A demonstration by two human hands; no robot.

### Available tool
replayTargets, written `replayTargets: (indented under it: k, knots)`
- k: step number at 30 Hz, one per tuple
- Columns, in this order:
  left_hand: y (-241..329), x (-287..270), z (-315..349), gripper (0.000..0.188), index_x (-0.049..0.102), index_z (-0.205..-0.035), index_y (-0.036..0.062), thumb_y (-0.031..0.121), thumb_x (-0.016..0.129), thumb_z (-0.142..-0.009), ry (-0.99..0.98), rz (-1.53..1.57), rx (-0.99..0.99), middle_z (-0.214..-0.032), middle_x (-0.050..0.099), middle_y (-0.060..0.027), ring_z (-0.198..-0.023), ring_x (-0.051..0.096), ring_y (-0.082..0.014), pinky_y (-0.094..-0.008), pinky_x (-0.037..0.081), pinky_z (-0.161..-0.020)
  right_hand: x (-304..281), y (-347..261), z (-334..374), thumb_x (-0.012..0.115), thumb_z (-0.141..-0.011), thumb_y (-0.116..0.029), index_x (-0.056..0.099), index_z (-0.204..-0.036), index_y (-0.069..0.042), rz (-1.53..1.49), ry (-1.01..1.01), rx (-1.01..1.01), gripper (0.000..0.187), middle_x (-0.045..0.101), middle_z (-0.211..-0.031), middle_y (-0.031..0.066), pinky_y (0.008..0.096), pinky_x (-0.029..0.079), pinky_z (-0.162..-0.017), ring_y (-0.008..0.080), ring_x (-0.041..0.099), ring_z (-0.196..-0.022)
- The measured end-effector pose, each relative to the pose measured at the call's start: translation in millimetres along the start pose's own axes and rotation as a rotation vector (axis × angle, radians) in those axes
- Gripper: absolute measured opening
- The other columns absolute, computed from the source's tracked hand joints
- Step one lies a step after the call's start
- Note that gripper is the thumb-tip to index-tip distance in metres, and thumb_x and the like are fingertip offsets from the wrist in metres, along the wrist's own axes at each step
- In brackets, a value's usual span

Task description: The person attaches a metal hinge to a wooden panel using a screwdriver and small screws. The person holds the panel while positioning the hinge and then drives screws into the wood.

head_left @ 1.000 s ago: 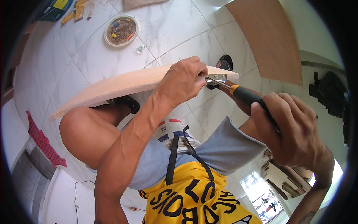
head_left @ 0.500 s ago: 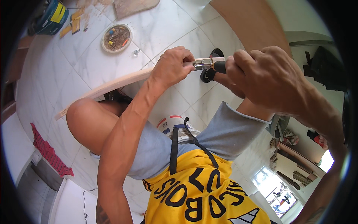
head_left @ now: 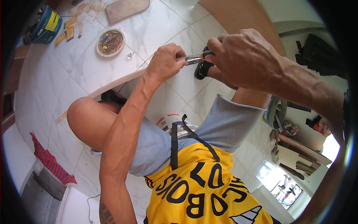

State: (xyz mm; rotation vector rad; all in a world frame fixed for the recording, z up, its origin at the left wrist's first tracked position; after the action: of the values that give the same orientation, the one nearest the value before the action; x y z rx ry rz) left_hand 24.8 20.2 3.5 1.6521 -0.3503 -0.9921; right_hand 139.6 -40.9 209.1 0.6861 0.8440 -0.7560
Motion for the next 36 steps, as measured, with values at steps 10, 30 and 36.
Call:
replayTargets:
  k: [10, 30, 36]
  knots:
    - [-3, 1, 1, 0.024, 0.075, -0.101, -0.0015, 0.010, 0.080, -0.080, 0.003, -0.026, -0.001, -0.097, 0.073, -0.0159, -0.081, 0.071, -0.0257, -0.0352, 0.059, -0.075, 6, -7, 6, 0.076, -0.091, -0.031, 0.070, -0.091, -0.002, 0.152, 0.201, -0.144, 0.029, 0.063, -0.079, 0.0070, 0.0315, 0.059, -0.063, 0.0200, 0.071, -0.077]
    - [1, 4, 7, 0.017, 0.073, -0.095, -0.0002, 0.007, 0.079, -0.080, 0.060, -0.030, -0.010, -0.090, 0.071, -0.0145, -0.077, 0.070, -0.0280, -0.0372, 0.056, -0.074, 5, 2, 4, 0.075, -0.095, -0.034, 0.068, -0.102, -0.002, -0.339, -0.136, 0.251, 0.034, 0.071, -0.080, 0.0107, 0.0357, 0.057, -0.064, 0.0234, 0.073, -0.074]
    - [0, 5, 6, 0.019, 0.071, -0.097, 0.0008, 0.010, 0.075, -0.080, 0.092, -0.105, 0.050, -0.094, 0.070, -0.0144, -0.081, 0.070, -0.0306, -0.0395, 0.056, -0.075, 3, -4, 10, 0.075, -0.088, -0.021, 0.070, -0.105, -0.008, 0.212, 0.147, -0.243, 0.021, 0.064, -0.091, 0.0061, 0.0329, 0.059, -0.068, 0.0196, 0.069, -0.084]
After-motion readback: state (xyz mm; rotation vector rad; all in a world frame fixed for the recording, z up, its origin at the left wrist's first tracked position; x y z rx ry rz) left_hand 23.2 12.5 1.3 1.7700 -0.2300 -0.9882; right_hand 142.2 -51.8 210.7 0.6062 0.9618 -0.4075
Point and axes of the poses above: each hand's wrist, its own z-axis away from the middle knuckle, its own x-axis out of the palm, y = z × x, the point moved 3 cm from there along -z, towards the middle knuckle
